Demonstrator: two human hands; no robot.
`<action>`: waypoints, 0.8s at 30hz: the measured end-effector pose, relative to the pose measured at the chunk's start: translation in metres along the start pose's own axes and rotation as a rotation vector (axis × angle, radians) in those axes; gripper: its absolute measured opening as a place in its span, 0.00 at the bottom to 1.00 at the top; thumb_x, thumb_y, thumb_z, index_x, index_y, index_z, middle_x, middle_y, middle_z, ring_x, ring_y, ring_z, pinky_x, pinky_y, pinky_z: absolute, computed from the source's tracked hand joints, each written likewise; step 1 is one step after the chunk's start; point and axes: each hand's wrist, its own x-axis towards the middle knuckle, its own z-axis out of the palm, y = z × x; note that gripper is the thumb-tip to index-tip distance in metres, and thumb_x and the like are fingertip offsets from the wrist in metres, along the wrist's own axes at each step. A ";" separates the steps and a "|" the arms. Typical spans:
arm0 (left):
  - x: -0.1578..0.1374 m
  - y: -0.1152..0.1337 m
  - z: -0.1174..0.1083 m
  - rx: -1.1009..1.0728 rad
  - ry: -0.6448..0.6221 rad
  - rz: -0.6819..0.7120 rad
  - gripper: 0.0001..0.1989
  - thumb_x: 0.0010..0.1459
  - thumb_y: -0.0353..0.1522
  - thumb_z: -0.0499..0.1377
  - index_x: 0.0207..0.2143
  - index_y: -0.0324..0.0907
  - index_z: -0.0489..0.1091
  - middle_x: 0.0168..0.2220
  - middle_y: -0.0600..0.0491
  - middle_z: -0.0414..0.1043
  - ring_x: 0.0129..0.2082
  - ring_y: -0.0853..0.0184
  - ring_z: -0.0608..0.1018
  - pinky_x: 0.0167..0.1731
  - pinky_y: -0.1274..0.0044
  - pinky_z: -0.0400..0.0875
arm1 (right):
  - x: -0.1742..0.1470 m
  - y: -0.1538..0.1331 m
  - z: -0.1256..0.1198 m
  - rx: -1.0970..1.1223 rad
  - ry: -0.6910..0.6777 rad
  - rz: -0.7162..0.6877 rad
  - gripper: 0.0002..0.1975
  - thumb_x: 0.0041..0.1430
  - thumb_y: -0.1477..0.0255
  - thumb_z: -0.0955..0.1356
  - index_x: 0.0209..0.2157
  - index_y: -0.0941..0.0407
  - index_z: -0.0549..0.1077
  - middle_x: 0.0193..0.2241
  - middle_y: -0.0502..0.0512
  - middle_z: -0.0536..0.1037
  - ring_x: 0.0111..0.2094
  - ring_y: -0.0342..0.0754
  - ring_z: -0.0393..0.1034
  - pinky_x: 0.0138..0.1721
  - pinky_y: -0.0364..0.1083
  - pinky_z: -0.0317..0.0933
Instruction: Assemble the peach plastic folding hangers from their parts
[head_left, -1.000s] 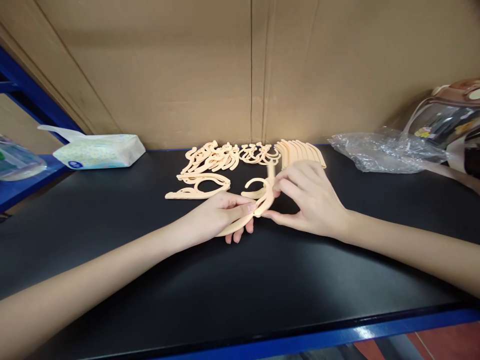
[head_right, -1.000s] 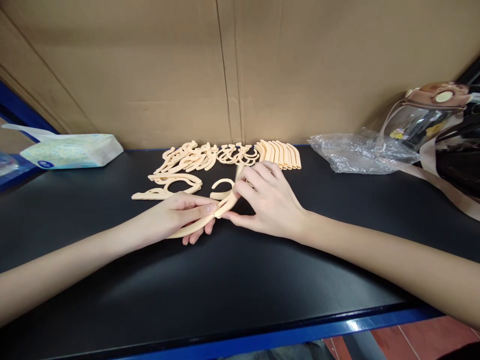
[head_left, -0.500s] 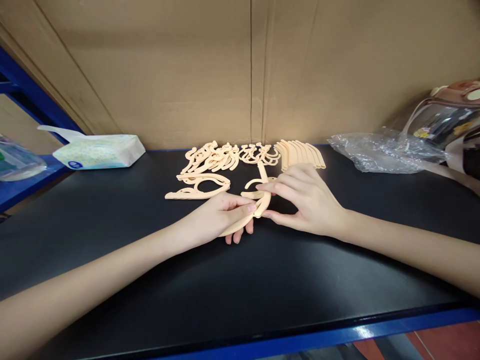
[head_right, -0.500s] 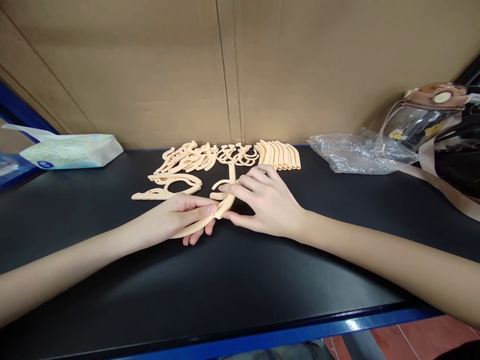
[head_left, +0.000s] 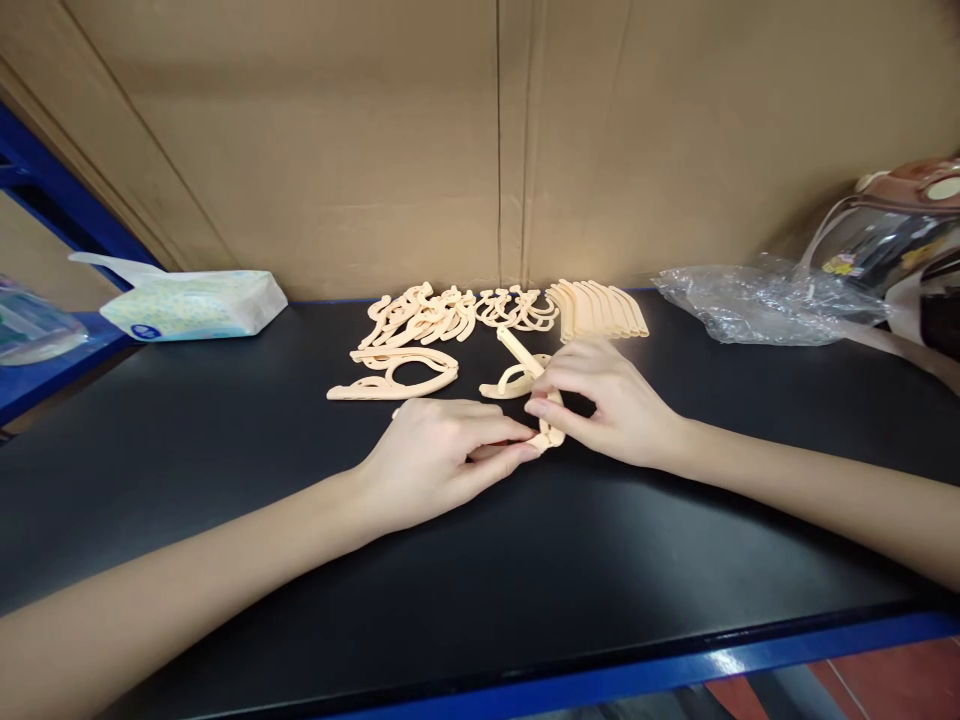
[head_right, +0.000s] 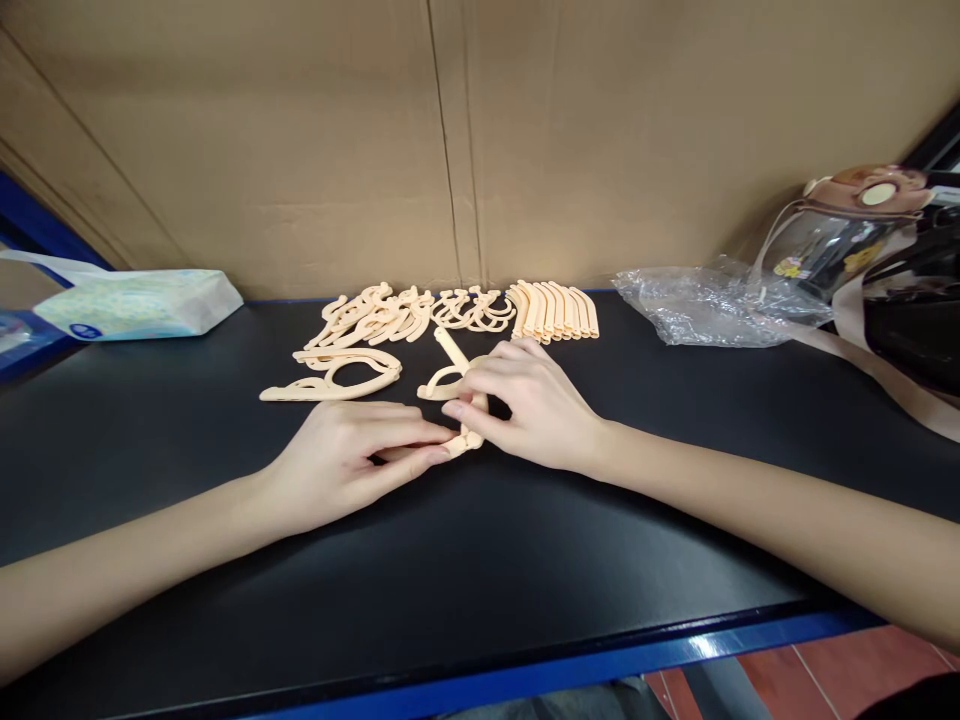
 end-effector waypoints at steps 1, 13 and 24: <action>0.000 -0.001 0.000 0.050 0.001 0.038 0.14 0.65 0.38 0.53 0.38 0.43 0.77 0.29 0.55 0.76 0.29 0.71 0.75 0.29 0.81 0.61 | 0.000 0.001 0.000 0.007 -0.003 0.022 0.12 0.64 0.69 0.63 0.27 0.56 0.69 0.25 0.49 0.74 0.32 0.45 0.64 0.41 0.47 0.54; 0.002 -0.012 -0.001 0.280 0.045 0.077 0.13 0.65 0.37 0.53 0.43 0.46 0.75 0.38 0.54 0.75 0.36 0.68 0.74 0.32 0.79 0.64 | -0.002 0.009 0.006 -0.068 0.097 0.096 0.13 0.50 0.83 0.60 0.38 0.54 0.62 0.33 0.52 0.75 0.35 0.49 0.68 0.40 0.47 0.57; 0.003 -0.013 -0.001 0.305 0.035 0.077 0.12 0.64 0.36 0.53 0.43 0.45 0.75 0.39 0.54 0.74 0.36 0.68 0.71 0.32 0.78 0.64 | 0.000 0.015 0.004 -0.102 0.044 0.153 0.11 0.48 0.83 0.59 0.30 0.56 0.67 0.29 0.53 0.73 0.33 0.49 0.65 0.39 0.48 0.55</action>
